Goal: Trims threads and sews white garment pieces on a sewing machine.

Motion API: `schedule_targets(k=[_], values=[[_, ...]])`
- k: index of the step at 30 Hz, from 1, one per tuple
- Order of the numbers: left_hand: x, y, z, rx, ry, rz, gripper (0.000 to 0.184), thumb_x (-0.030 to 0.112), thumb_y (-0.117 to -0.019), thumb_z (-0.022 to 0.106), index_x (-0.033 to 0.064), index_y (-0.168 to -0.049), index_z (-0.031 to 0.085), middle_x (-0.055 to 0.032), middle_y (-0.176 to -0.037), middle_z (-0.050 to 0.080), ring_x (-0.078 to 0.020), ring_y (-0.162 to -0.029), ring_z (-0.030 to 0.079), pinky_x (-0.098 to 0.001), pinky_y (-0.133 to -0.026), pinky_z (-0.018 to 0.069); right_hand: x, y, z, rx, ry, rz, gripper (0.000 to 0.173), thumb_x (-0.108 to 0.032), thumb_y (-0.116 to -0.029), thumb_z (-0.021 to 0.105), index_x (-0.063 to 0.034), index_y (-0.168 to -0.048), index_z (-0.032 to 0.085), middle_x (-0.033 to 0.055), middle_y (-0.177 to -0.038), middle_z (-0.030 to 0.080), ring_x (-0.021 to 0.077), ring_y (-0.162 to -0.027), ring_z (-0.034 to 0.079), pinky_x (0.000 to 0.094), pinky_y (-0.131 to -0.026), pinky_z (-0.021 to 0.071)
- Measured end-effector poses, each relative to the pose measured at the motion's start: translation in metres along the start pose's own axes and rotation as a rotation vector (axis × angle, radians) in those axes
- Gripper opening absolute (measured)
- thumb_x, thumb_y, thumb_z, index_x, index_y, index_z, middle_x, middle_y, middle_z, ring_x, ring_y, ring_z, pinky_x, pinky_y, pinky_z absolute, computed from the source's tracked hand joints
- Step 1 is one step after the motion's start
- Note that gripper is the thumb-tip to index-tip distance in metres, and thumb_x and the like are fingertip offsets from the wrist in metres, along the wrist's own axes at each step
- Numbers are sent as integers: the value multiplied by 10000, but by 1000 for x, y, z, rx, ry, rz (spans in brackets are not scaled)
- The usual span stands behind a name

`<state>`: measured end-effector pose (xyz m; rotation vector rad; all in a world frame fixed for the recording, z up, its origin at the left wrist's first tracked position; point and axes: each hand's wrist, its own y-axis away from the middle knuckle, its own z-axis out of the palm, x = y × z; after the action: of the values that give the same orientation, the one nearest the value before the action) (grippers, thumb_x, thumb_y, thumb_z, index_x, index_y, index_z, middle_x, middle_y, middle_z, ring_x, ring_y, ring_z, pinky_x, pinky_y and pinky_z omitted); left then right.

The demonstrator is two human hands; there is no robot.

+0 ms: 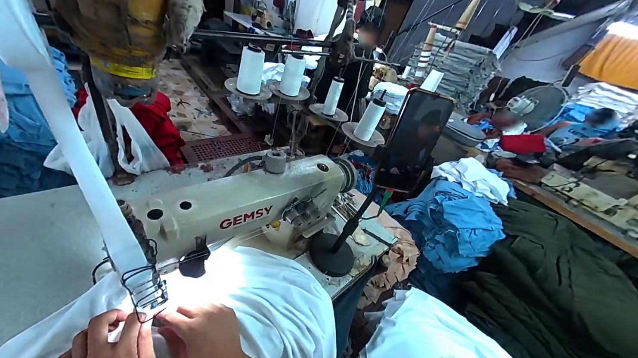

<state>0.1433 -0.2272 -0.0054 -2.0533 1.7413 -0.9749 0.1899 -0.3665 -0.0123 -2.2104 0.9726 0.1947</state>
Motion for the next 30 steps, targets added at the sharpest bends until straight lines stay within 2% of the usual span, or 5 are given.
schedule_targets(k=[12, 17, 22, 27, 30], values=[[-4, -3, -5, -32, 126, -152, 282, 119, -982, 528, -83, -1150, 631, -332, -1227, 600, -550, -1155, 574, -688, -947, 443, -5, 6, -10, -63, -36, 112, 304, -312, -961, 656, -189, -1226, 741, 59, -938, 735, 227, -838, 716, 445, -692, 577], [-10, 8, -9, -193, 30, 67, 313, 195, -949, 549, 83, -1143, 767, -291, -1376, 567, -524, -1238, 538, -694, -972, 402, 5, 23, -27, -28, -170, 160, 387, -415, -911, 740, -140, -1183, 747, 63, -934, 714, 202, -766, 694, 431, -633, 576], [-2, 17, -14, -191, -113, 80, 380, 294, -990, 461, 192, -1210, 754, -199, -1412, 594, -439, -1299, 544, -648, -1012, 414, 26, 13, -48, -188, 37, 275, 274, -281, -844, 750, -116, -1062, 750, 83, -898, 751, 279, -816, 734, 542, -679, 577], [1, 21, -12, -292, -125, -56, 373, 328, -1007, 482, 211, -1256, 734, -184, -1503, 522, -406, -1382, 481, -624, -1122, 344, -4, -16, -61, -515, 186, 428, 300, -212, -995, 499, -56, -1199, 655, 175, -1096, 709, 375, -1003, 705, 590, -780, 543], [5, 20, -15, -305, -107, -69, 342, 326, -1014, 518, 184, -1224, 747, -226, -1487, 523, -452, -1376, 477, -650, -1110, 344, -37, -5, -58, -497, 46, 395, 423, -173, -982, 521, -147, -1390, 630, 137, -1242, 687, 339, -1020, 709, 567, -790, 570]])
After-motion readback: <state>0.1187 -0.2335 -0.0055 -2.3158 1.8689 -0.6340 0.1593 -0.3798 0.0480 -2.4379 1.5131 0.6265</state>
